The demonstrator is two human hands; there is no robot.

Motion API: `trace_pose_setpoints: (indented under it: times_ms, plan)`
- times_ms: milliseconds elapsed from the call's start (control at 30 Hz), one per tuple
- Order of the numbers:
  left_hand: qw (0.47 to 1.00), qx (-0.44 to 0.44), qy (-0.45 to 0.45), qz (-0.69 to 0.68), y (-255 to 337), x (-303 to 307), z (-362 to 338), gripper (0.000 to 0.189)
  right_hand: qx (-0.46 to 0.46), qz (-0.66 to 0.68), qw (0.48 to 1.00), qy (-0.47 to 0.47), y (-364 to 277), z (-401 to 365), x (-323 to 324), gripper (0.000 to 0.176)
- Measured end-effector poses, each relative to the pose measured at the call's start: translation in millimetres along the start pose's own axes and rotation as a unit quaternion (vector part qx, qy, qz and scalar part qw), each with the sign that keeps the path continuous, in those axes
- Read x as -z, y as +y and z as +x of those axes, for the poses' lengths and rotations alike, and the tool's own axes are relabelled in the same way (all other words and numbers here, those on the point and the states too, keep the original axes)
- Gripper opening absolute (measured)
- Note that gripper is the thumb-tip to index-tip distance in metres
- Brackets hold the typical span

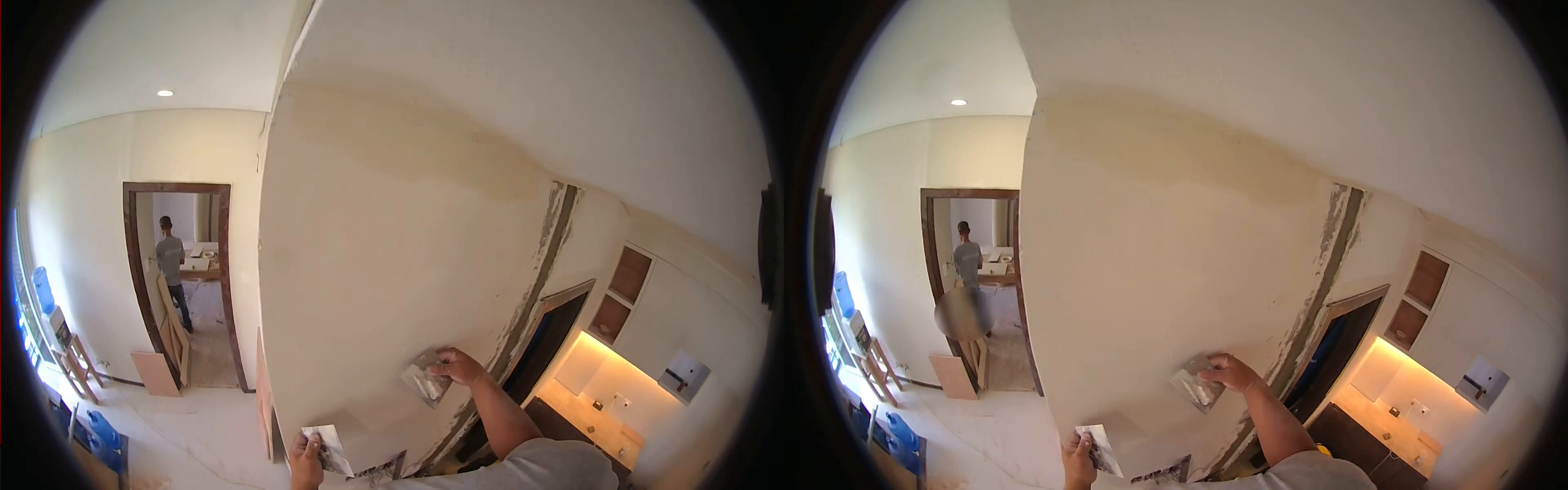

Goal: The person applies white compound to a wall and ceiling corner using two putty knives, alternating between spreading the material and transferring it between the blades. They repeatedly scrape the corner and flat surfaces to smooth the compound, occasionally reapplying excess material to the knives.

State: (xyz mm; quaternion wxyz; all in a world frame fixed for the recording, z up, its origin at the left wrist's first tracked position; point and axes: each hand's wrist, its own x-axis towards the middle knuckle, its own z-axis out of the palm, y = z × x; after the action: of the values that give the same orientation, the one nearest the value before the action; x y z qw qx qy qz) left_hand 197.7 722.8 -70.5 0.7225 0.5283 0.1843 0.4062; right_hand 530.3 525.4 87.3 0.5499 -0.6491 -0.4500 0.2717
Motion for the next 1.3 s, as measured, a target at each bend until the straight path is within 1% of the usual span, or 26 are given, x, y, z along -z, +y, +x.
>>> trace_pose_setpoints:
  times_ms: [33, 100, 133, 167, 267, 300, 400, 433, 500, 533, 600, 667, 767, 833, 900, 967, 1067, 1100, 1133, 1167, 1200, 1267, 1300]
  plan:
    - [0.995, -0.013, 0.017, 0.1, 9.3, 3.1, -2.4, 0.026, -0.011, -0.013, 1.0, 0.004, 4.4, 1.4, 3.1, 0.02]
    - [0.998, 0.057, 0.008, 0.03, 9.9, 9.8, 3.7, 0.027, -0.032, -0.043, 0.999, 0.008, 23.1, 7.1, 18.9, 0.02]
    - [0.996, 0.091, 0.005, -0.007, 14.9, 11.2, 5.5, 0.028, -0.037, -0.023, 0.999, 0.007, 26.7, 7.6, 20.5, 0.021]
    - [0.997, 0.076, 0.012, 0.015, 21.7, 10.2, 4.7, 0.028, -0.043, -0.003, 0.999, 0.005, 30.4, 8.2, 22.4, 0.022]
    - [0.999, 0.035, 0.001, 0.021, 18.0, 16.0, 8.6, 0.029, -0.069, 0.043, 0.997, 0.012, 24.8, 6.3, 20.0, 0.027]
    - [0.998, 0.049, 0.003, 0.033, 36.6, 13.4, 2.3, 0.03, -0.08, 0.057, 0.995, 0.017, 20.2, 5.2, 16.4, 0.03]
    - [0.998, 0.055, -0.032, 0.03, 44.5, 16.2, 2.5, 0.033, -0.07, 0.113, 0.991, 0.025, 4.6, 0.1, 4.3, 0.03]
    - [0.994, 0.037, -0.022, 0.098, 45.4, 17.9, 1.3, 0.035, -0.068, 0.124, 0.99, 0.017, 4.5, 0.6, 4.2, 0.03]
    - [0.997, 0.027, -0.057, -0.047, 34.6, 13.9, 8.5, 0.026, -0.066, 0.144, 0.987, 0.001, 7.0, 2.2, 7.6, 0.031]
    - [0.99, 0.021, -0.074, -0.12, 32.0, 11.5, 9.8, 0.023, -0.069, 0.151, 0.986, -0.001, 6.5, 2.1, 7.6, 0.03]
    - [0.99, 0.03, -0.074, -0.118, 27.6, 10.3, 8.7, 0.021, -0.077, 0.164, 0.983, -0.003, 6.7, 1.8, 7.7, 0.029]
    - [0.99, 0.03, -0.08, -0.113, 31.7, 8.0, 6.8, 0.021, -0.08, 0.163, 0.983, 0.006, 7.3, 1.0, 7.4, 0.031]
    - [0.993, 0.008, -0.087, -0.084, 12.9, 12.9, 13.2, 0.026, -0.08, 0.174, 0.981, 0.015, 3.8, -1.3, -1.6, 0.031]
    - [0.994, 0.012, -0.074, -0.08, 13.8, 8.9, 13.4, 0.026, -0.085, 0.173, 0.981, 0.014, 8.8, 1.9, -10.9, 0.03]
    - [0.995, 0.012, -0.065, -0.073, 20.9, 5.9, 10.7, 0.027, -0.096, 0.161, 0.982, 0.005, 21.2, 9.0, -28.3, 0.03]
    - [0.996, 0.008, -0.059, -0.061, 34.0, 8.1, 3.8, 0.028, -0.063, 0.232, 0.968, -0.071, 7.8, 4.5, -76.7, 0.03]
    - [0.995, 0.012, -0.046, -0.083, 20.0, 17.3, 7.2, 0.028, -0.103, 0.289, 0.94, -0.147, 0.8, 0.9, -141.5, 0.033]
    - [0.994, 0.004, -0.037, -0.106, 22.8, 16.6, 5.7, 0.029, -0.125, 0.286, 0.941, -0.133, 0.3, -1.2, -163.2, 0.032]
    - [0.991, -0.005, -0.029, -0.13, 29.3, 13.5, 4.5, 0.031, -0.143, 0.299, 0.931, -0.152, -2.3, -4.3, -180.0, 0.032]
    - [0.988, -0.013, -0.019, -0.154, 34.8, 10.7, 3.4, 0.033, -0.169, 0.303, 0.927, -0.144, -1.0, -5.9, -195.5, 0.032]
    - [0.988, -0.021, -0.01, -0.156, 39.1, 8.7, 2.3, 0.032, -0.195, 0.307, 0.921, -0.137, 0.1, -7.7, -209.0, 0.032]
    - [0.987, -0.035, 0.009, -0.16, 44.4, 6.2, -0.1, 0.032, -0.216, 0.346, 0.905, -0.119, -4.4, -14.9, -231.2, 0.033]
    - [0.992, -0.025, 0.008, -0.123, 38.8, 12.4, 1.3, 0.031, -0.225, 0.365, 0.897, -0.11, -4.5, -16.9, -236.9, 0.034]
